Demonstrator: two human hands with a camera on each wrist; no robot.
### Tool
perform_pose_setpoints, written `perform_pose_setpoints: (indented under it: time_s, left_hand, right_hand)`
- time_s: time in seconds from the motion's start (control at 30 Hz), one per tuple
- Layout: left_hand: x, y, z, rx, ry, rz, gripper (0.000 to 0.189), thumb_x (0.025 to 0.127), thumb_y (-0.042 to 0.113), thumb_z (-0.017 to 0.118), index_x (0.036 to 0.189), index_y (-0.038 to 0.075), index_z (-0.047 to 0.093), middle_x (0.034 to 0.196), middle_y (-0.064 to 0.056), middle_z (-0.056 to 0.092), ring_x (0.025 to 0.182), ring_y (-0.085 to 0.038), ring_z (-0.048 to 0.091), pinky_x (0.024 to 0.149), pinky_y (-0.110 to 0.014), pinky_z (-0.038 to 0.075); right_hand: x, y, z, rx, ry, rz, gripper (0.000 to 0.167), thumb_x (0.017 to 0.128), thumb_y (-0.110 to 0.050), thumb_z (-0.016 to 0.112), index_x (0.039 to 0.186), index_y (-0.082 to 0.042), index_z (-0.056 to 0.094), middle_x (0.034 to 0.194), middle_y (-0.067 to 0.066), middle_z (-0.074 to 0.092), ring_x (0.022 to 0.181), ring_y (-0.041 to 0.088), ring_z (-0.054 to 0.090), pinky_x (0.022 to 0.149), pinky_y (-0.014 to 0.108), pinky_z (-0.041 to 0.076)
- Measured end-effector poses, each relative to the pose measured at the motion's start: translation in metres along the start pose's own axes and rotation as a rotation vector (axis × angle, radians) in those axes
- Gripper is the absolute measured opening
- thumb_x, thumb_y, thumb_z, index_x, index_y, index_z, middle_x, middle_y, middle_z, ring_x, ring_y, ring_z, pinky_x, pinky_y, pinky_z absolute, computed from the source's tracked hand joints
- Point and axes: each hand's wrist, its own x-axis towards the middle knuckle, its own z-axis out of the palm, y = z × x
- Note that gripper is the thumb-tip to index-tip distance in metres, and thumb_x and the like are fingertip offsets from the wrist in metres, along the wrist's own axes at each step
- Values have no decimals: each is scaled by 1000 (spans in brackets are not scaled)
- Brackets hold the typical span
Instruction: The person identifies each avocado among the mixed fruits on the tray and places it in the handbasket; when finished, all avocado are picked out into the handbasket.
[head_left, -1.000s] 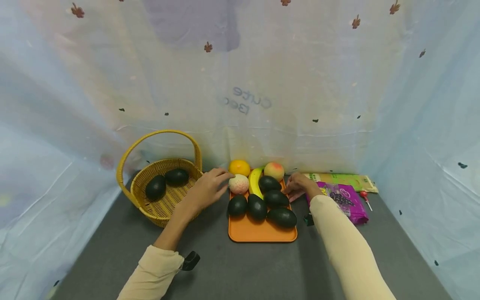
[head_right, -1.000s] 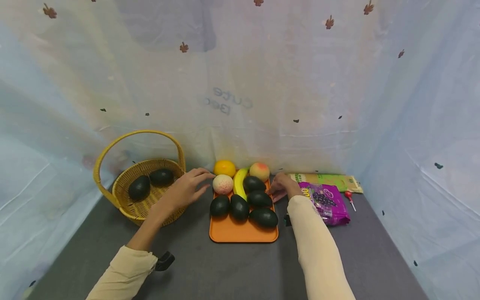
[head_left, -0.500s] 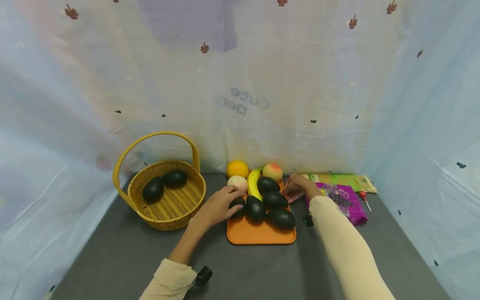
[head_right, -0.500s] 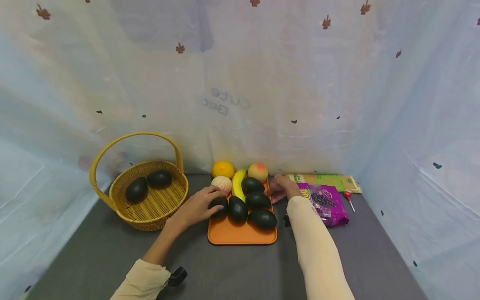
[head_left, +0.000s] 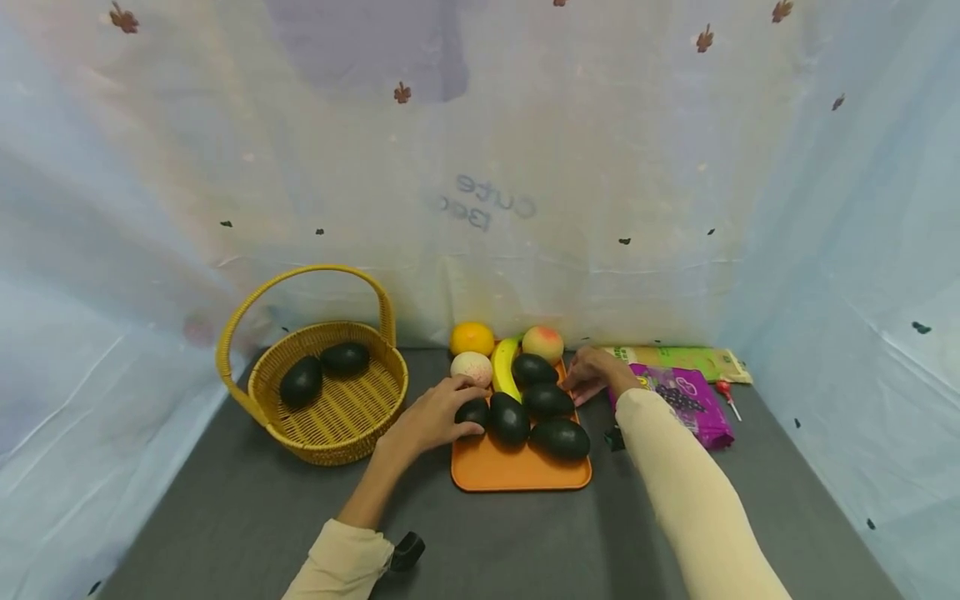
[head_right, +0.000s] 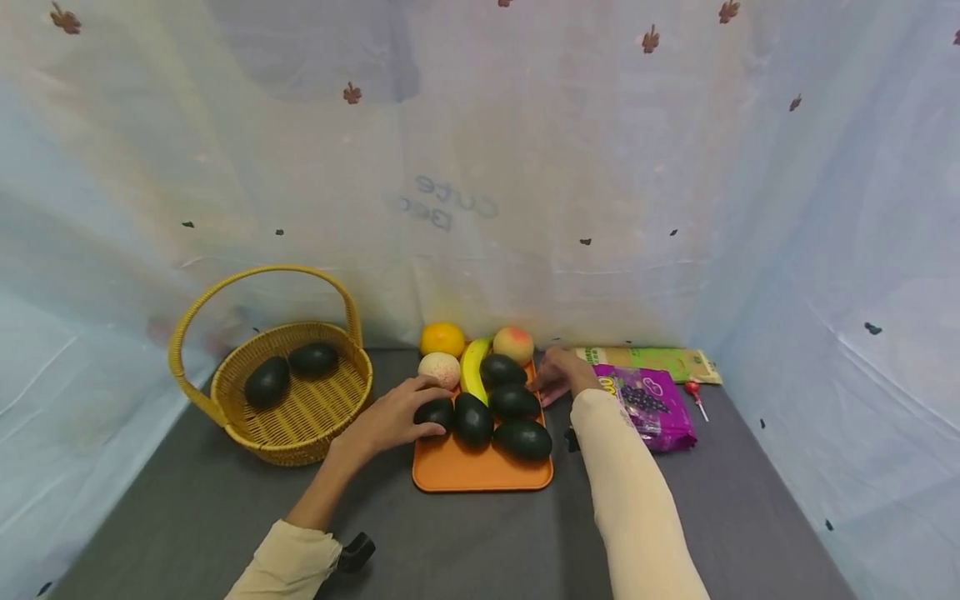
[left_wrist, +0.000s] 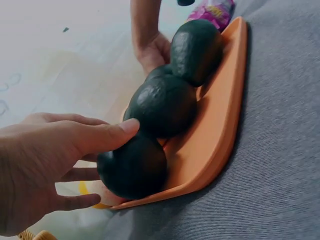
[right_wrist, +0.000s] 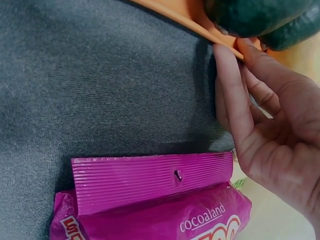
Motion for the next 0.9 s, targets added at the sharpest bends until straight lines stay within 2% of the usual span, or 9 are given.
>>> perform_pose_setpoints:
  time_s: [0.13,0.37,0.5,0.67,0.9]
  left_hand:
    - [3,-4,0,-23,-48,-12,49,90,32,83,133,13,71,134,-9,67,119,-30,67,99,-50,58]
    - [14,-6,-4,-44,-138,-9,41,89,36,84,123,14,74,122,-9,67,105,-25,67,93,-46,58]
    - [20,-8,-5,-51,-187,-20,52,84,40,88,124,12,70,124,-11,65,107,-27,67,95,-47,57]
    - [23,-8,-4,-68,-213,-14,60,82,40,90,128,10,65,120,-11,64,109,-28,64,97,-48,55]
    - [24,-3,-3,-90,-239,-91,66,84,41,88,138,10,66,136,-14,62,122,-32,63,107,-51,53]
  right_hand:
    - [3,1,-2,-3,-5,12,17,97,-10,74,107,2,67,86,13,73,72,19,79,82,37,66]
    - [6,4,-3,-17,-16,28,16,97,-12,74,105,1,70,83,10,74,71,18,79,80,35,66]
    - [5,2,-2,-50,-38,21,20,98,-14,73,109,3,71,82,8,75,74,17,79,82,35,66]
    - [5,-2,-1,-42,-58,33,19,99,-13,72,107,4,71,78,7,72,73,17,79,86,36,66]
    - [4,-4,-5,-55,-40,30,15,98,-11,72,104,2,72,82,8,74,73,15,79,86,34,65]
